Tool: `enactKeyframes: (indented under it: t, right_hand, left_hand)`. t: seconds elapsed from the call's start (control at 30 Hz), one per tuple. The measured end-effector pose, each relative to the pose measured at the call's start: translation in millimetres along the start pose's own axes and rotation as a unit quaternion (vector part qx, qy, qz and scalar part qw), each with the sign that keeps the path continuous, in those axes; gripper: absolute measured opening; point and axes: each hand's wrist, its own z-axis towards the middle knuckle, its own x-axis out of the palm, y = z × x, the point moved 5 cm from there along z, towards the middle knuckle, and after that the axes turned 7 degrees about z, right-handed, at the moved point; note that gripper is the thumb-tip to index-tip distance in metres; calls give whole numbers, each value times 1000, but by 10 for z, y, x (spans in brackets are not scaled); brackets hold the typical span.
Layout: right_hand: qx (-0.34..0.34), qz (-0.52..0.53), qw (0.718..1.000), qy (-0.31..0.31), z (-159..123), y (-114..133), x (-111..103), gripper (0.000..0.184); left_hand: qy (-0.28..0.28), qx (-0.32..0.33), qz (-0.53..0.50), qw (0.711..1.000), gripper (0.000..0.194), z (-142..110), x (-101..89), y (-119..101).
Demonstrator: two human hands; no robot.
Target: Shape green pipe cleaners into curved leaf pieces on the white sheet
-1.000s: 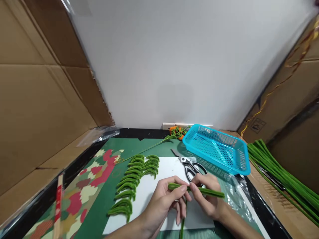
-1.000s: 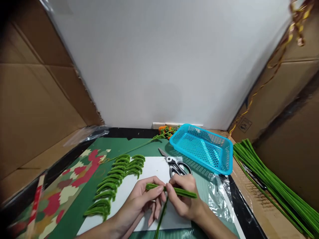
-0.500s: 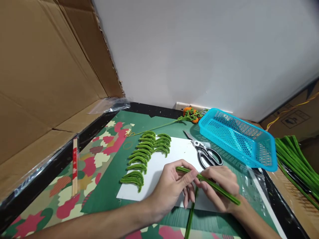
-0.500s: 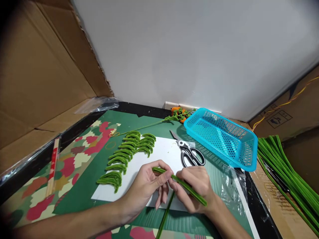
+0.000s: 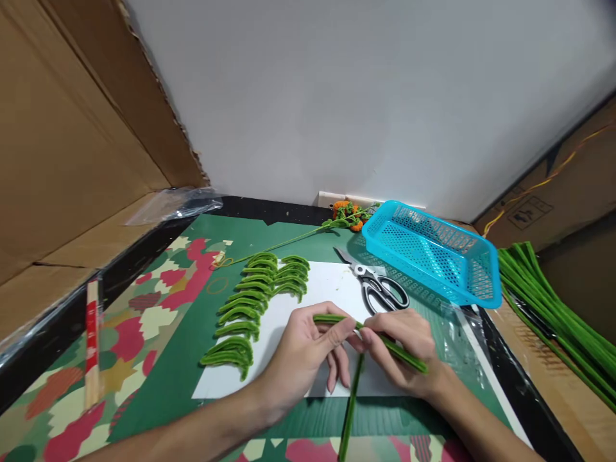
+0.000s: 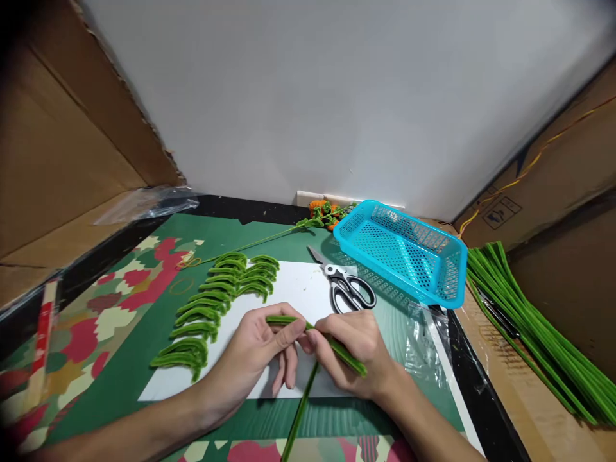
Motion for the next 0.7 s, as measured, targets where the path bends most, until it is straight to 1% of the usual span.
enactKeyframes:
  t: [0.1, 0.13, 0.17, 0.23, 0.27, 0.3, 0.43, 0.6, 0.7]
  right_hand:
    - [31, 16, 999, 11, 27, -32, -10, 13]
    - [42, 17, 999, 8, 32, -43, -24, 9]
    - [55, 17, 998, 2, 36, -54, -41, 9]
    - [70, 26, 997, -15, 48, -63, -81, 24]
    - [72, 34, 997, -22, 57, -60, -97, 29]
    - [71, 45, 996, -24, 67, -54, -106, 29]
    - [48, 61, 997, -17, 93, -47, -118, 21]
    - [53, 40, 997, -38, 66, -122, -166, 23]
    - [55, 40, 996, -53, 69, -124, -189, 20]
  left_hand:
    - [3, -9, 11, 1000, 41, 20, -41, -14]
    - [0, -11, 13, 1000, 40, 27, -56, -12]
    - [-6, -13, 14, 1000, 40, 35, -72, -8]
    - [-15, -11, 19, 1000, 38, 51, -94, -6]
    - [-21, -10, 21, 1000, 37, 58, -103, -9]
    - [-28, -8, 19, 999, 37, 65, -112, -14]
    - [-49, -1, 10, 999, 34, 78, -127, -45]
    - [-40, -5, 11, 999, 33, 77, -120, -33]
    - [-35, -10, 19, 999, 34, 72, -127, -9]
